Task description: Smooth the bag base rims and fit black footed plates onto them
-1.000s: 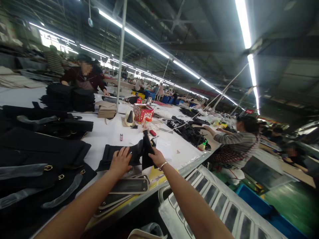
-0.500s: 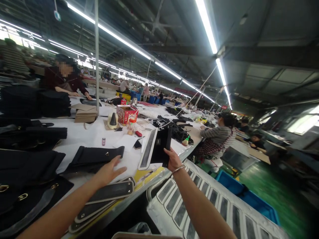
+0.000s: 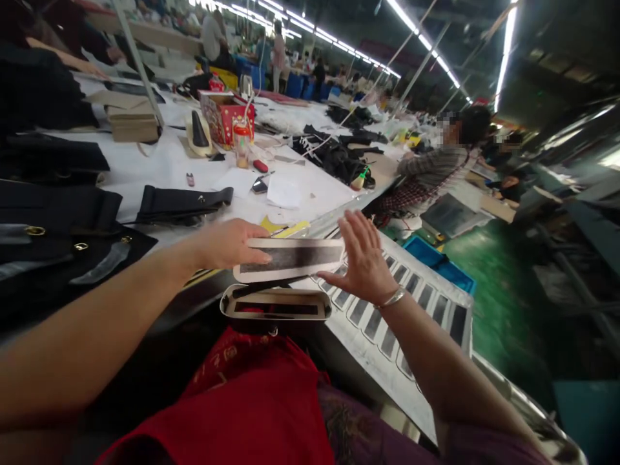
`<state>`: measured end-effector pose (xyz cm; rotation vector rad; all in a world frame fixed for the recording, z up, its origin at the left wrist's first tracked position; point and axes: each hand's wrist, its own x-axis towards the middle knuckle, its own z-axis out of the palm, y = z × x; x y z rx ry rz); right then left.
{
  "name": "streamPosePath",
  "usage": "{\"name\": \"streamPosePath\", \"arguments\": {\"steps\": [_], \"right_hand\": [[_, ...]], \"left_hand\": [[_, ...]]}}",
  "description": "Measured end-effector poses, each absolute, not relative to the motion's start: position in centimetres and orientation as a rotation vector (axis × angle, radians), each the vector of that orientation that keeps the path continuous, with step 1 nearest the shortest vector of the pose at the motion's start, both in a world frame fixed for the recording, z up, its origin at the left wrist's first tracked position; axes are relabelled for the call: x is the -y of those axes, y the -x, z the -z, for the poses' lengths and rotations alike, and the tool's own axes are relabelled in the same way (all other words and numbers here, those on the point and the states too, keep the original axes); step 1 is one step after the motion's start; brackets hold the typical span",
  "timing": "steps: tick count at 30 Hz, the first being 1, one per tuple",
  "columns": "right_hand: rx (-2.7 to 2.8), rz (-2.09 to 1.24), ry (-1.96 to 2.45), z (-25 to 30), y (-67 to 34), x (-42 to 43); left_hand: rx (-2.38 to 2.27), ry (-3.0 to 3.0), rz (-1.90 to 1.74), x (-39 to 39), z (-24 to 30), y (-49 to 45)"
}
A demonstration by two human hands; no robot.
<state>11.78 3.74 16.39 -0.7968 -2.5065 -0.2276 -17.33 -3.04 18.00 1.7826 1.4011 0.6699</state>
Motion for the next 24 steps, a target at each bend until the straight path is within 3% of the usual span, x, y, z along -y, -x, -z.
{"name": "streamPosePath", "arguments": {"steps": [8,15,19,24], "right_hand": [[2.712,-0.03,0.645,-12.7,-9.9,-1.0],[2.465,-0.245,0.81,-13.0,-10.1,-1.8],[2.446,-0.351,0.81,-10.6,-10.4,-2.4],[2.502,-0.236,0.872,-7.2,-11.0,-2.7]], "left_hand": [[-1.483,-1.88,-0.513,4.4,-18.9,14.9],[-1.129,-1.679,-1.092,5.1,-19.8,17.7],[-1.304,-1.835,-0.776,6.8,-15.9,17.6],[-1.71,-2.064,-0.614,7.9,-10.9,15.8]]}}
